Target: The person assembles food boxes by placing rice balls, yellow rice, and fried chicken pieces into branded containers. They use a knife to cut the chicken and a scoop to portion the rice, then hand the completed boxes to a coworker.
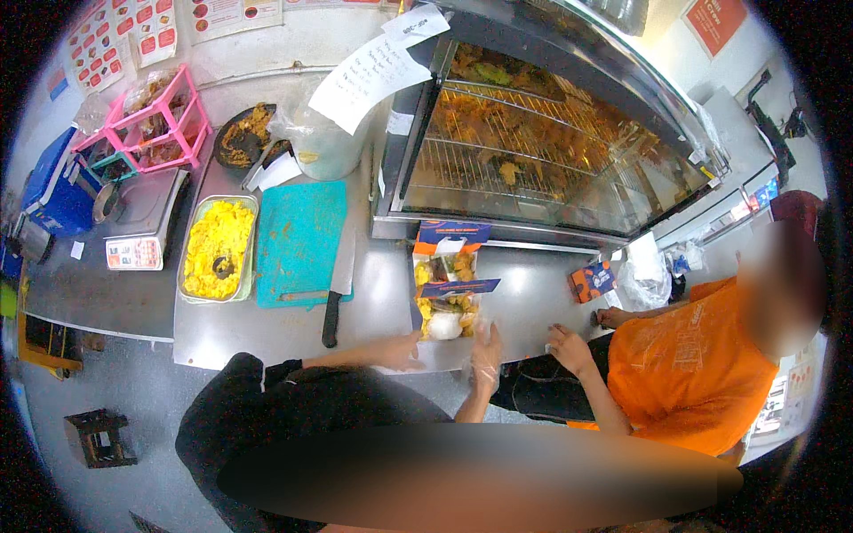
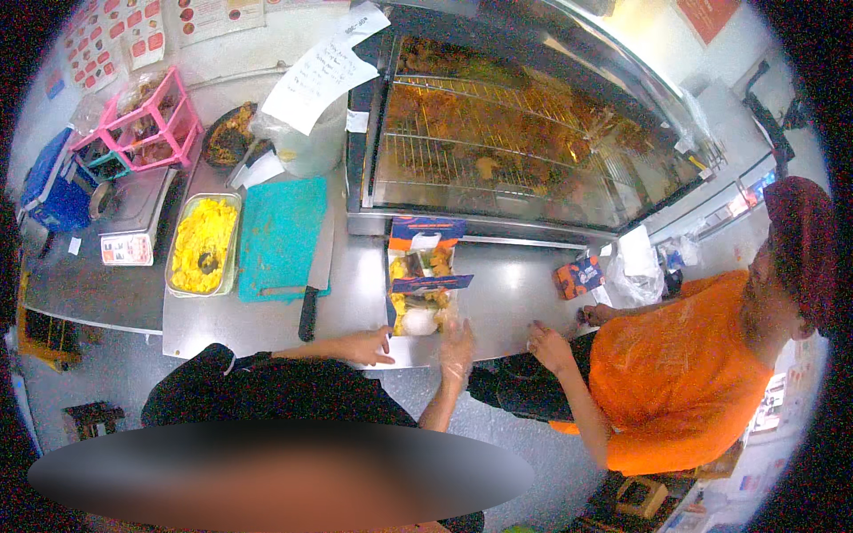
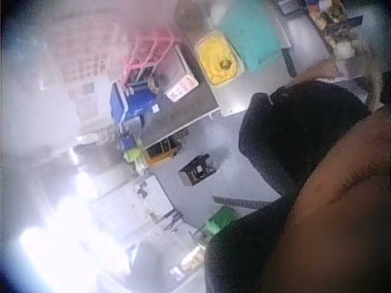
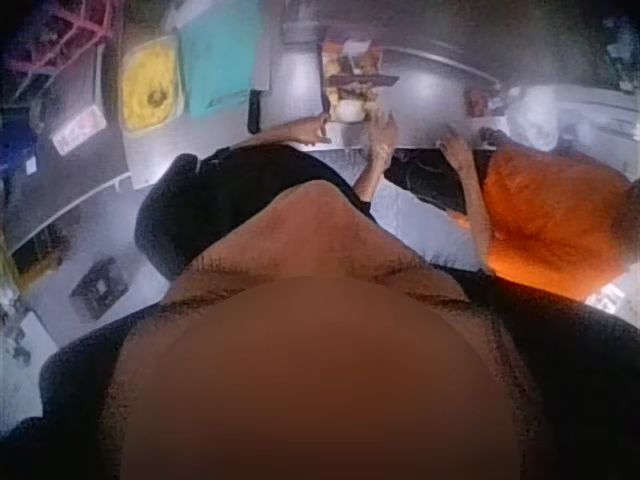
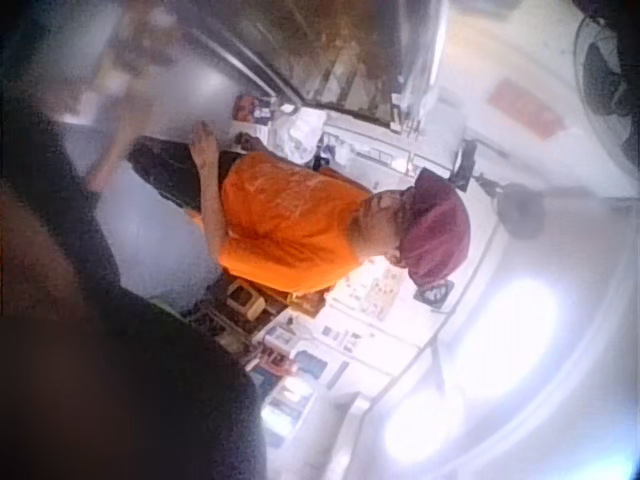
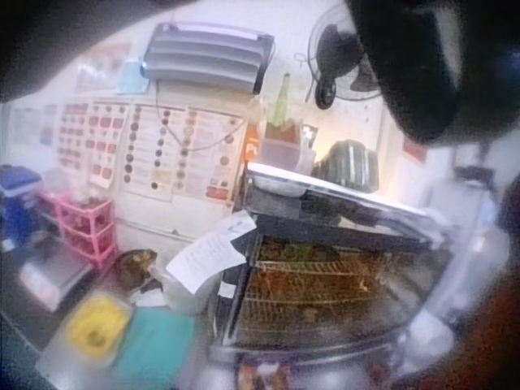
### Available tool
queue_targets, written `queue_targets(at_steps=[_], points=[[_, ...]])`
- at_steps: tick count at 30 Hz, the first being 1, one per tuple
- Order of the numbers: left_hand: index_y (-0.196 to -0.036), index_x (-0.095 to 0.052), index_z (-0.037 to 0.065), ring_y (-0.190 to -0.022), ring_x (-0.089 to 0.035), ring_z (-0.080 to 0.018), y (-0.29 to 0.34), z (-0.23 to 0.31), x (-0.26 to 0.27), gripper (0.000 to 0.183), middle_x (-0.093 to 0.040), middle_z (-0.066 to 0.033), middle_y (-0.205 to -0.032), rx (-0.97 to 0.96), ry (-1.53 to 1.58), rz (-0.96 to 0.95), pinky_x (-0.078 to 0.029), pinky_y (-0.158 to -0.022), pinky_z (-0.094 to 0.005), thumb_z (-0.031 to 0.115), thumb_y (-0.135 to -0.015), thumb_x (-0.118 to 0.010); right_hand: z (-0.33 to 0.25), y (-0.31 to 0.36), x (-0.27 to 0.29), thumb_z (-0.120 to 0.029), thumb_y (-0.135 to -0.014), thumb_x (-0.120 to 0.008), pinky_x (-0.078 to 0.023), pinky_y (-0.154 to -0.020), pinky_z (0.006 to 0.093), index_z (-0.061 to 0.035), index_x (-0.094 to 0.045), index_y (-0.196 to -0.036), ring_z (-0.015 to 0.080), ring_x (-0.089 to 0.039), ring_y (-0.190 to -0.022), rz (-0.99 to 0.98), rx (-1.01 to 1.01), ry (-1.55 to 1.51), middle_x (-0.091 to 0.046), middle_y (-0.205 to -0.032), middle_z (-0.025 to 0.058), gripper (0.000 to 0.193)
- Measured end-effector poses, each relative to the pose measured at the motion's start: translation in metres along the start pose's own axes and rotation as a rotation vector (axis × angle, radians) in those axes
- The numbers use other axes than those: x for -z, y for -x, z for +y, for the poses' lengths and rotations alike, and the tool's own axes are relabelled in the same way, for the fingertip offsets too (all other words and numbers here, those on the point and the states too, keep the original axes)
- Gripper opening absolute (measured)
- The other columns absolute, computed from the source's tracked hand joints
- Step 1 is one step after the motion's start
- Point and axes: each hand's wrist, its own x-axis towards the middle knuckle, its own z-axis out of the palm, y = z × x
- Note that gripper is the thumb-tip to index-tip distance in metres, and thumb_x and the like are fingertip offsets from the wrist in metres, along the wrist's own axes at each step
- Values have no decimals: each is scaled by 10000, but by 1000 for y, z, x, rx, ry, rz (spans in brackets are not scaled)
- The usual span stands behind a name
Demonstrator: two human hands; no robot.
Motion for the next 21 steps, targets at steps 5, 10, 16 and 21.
queue_targets(at_steps=[5, 10, 16, 21], points=[[-1270, -312, -38, -751, -519, -193, 35, 39, -22, 746, -507, -117, -950, -249, 200, 511, -441, -662, -321, 168, -699, -746, -37, 26, -57, -528, -900, -436, -314, -1034, 414, 5, -303, -1394, 373, -408, -1244, -83, 86, -523, -422, -1345, 241, 739], [-1286, -352, 5, -975, -507, -204, 50, 24, -7, 688, -477, -105, -999, -373, 310, 787, -426, -858, -329, 96, -710, -715, -76, 55, -90, -530, -904, -431, -311, -1036, 408, 0, -293, -1398, 357, -400, -1250, -328, -29, -891, -416, -1350, 227, 738], [-1242, -412, 11, -841, -487, -189, 55, 6, 56, 547, -451, -87, -953, -358, 253, 1161, -425, -753, -302, 18, -749, -650, -137, 79, -137, -533, -908, -424, -306, -1037, 400, -6, -281, -1404, 339, -390, -1256, -579, -180, -1157, -410, -1356, 210, 738], [-1247, -421, 38, -769, -464, -204, 94, 4, 80, 521, -455, -93, -955, -163, 88, 1149, -416, -692, -299, 120, -786, -650, -173, 83, -161, -535, -912, -419, -302, -1038, 394, -11, -270, -1408, 324, -381, -1262, -652, -231, -1255, -405, -1362, 196, 737]])
